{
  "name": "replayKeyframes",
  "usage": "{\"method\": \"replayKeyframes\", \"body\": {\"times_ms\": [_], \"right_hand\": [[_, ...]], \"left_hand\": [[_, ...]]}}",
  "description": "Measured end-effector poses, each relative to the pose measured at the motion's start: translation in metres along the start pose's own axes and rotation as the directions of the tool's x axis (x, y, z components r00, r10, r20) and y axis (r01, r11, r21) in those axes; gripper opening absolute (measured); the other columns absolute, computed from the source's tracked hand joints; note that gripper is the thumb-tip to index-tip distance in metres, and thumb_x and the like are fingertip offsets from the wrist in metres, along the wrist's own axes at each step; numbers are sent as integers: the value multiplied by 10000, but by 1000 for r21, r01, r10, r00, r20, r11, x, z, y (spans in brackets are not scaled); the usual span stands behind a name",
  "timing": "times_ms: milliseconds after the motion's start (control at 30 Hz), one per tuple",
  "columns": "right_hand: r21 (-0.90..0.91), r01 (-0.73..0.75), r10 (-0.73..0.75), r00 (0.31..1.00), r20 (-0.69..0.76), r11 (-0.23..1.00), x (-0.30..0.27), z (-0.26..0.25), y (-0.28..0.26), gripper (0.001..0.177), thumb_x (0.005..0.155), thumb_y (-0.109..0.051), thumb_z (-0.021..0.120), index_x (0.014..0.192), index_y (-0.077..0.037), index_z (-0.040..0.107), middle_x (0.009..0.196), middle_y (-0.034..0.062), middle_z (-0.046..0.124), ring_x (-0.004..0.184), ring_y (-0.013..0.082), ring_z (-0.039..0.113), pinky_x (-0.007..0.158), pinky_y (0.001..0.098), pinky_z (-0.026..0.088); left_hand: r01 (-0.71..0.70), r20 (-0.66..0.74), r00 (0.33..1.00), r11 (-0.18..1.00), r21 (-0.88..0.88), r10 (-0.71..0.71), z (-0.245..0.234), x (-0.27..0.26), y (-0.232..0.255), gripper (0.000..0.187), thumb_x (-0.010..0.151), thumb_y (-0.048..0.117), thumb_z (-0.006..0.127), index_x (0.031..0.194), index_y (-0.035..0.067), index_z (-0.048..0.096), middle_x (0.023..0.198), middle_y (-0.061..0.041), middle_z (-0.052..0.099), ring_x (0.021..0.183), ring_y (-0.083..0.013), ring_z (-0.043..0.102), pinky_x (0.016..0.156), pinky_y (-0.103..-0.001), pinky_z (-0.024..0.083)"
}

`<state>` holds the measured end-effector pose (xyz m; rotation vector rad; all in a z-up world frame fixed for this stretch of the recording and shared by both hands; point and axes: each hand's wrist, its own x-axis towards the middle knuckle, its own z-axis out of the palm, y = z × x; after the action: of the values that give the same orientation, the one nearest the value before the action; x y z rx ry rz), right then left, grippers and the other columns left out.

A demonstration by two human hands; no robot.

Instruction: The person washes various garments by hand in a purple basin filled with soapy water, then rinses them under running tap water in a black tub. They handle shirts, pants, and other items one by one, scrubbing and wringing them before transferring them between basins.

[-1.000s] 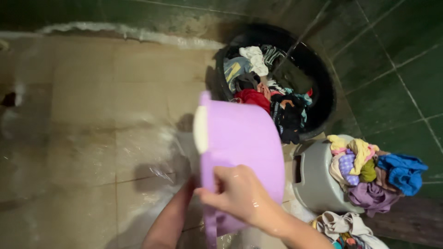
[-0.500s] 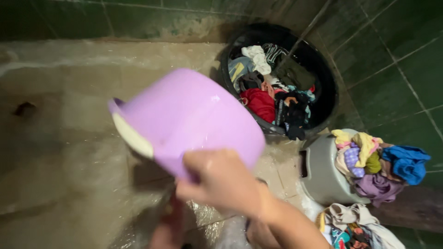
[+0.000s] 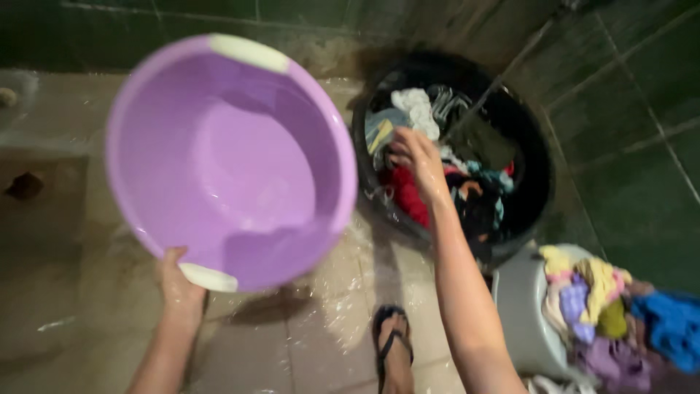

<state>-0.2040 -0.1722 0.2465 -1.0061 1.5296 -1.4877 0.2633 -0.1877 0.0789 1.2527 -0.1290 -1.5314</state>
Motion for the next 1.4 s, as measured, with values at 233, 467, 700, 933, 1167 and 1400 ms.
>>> {"method": "replayKeyframes", "body": {"times_ms": [233, 467, 700, 933, 1167, 1400], "right_hand": [[623, -339, 373, 924, 81, 705, 90, -34, 221, 588, 1011, -447, 567, 1390, 2, 542, 1377, 128, 635, 1194, 224, 624, 1026, 332, 532], [603, -315, 270, 948, 167, 733, 143, -31, 306, 672, 1050, -507, 439, 1481, 6, 484, 1454, 137, 575, 1288, 224, 544, 1127, 350, 391], [618, -353, 337, 930, 147, 703, 131, -29, 327, 671, 1053, -505, 403, 1482, 6, 478, 1474, 128, 573, 1362, 254, 524, 1175, 362, 370], [571, -470, 500, 858, 117, 673, 132, -38, 344, 587, 1066, -429, 442, 1448, 11, 508, 1455, 150, 550, 1353, 292, 503, 1180, 392, 360], [617, -372, 424, 903, 67, 693, 128, -28, 344, 449, 1079, -317, 517, 1358, 33, 552, 1394, 165, 570, 1356, 315, 499, 1218, 423, 362], [923, -261, -104, 948, 300, 283, 147, 29, 148, 313, 1053, -237, 594, 1262, -5, 612, 1317, 132, 609, 1301, 301, 522, 1197, 416, 355]], "left_hand": [[-169, -198, 969, 982, -82, 150, 95, 57, -12, 455, 872, -35, 535, 1317, 44, 486, 1216, -150, 596, 1095, -282, 668, 917, -438, 587], [-268, -403, 898, 944, -192, 173, 170, 58, -99, 443, 853, -106, 557, 1279, 18, 535, 1207, -152, 632, 1058, -287, 677, 894, -418, 609], [-158, -402, 914, 956, -249, 46, 198, 30, -147, 613, 811, -103, 583, 1373, 103, 449, 1270, -122, 605, 1095, -277, 664, 923, -429, 566], [-508, -251, 736, 759, 407, 628, 173, 17, -149, 1024, 857, -9, 712, 1519, -129, -61, 1523, -311, 236, 1431, -401, 395, 1216, -500, 328], [-658, 705, 416, -345, 670, 575, 188, -24, -122, 799, 712, 372, 804, 1335, -93, 622, 1312, -320, 568, 1217, -489, 509, 1039, -624, 270], [-756, 794, 593, -245, 607, 137, 244, 39, -209, 340, 842, 340, 758, 1035, 60, 735, 923, -182, 724, 871, -389, 679, 768, -512, 517]]}}
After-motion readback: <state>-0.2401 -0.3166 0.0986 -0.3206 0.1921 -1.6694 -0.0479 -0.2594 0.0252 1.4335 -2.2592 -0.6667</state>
